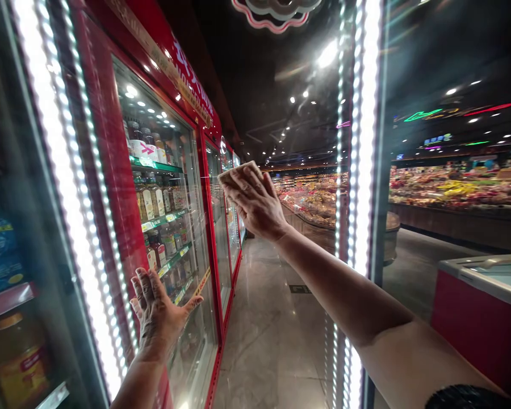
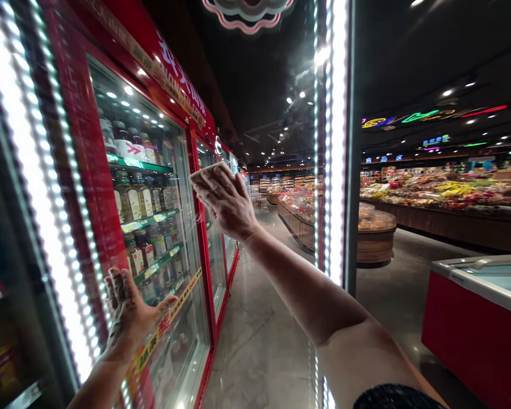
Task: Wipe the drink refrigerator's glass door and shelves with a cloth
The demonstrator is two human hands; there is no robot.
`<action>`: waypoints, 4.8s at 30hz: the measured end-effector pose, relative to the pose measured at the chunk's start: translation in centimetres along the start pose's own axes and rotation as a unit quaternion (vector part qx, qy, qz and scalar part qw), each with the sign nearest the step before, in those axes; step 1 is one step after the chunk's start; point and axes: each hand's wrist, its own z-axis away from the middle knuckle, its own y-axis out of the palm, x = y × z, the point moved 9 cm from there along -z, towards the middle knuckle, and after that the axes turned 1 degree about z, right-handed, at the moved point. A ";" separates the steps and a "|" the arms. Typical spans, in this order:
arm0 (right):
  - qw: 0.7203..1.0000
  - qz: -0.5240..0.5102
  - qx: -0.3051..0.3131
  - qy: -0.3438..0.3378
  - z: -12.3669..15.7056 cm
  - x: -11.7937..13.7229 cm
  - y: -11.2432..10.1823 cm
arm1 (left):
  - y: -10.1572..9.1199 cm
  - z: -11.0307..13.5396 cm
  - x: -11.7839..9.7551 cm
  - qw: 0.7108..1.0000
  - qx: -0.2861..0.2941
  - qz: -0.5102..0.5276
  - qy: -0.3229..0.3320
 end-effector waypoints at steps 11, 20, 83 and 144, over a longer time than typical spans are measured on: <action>0.999 0.015 -0.002 0.033 0.9 -2.0 -1.3 | -0.5 0.0 -0.6 1.000 0.019 -0.025 0.001; 0.999 0.006 0.032 -0.031 2.9 -0.7 -0.4 | -0.9 0.1 -1.5 0.998 0.011 -0.057 0.022; 0.972 0.078 -0.125 0.181 5.2 -18.8 -8.3 | 0.1 0.6 -1.0 0.997 0.043 -0.052 -0.036; 0.995 0.075 -0.022 0.059 -1.6 -6.9 -2.0 | -6.9 -12.1 -8.6 0.986 -0.069 0.036 0.148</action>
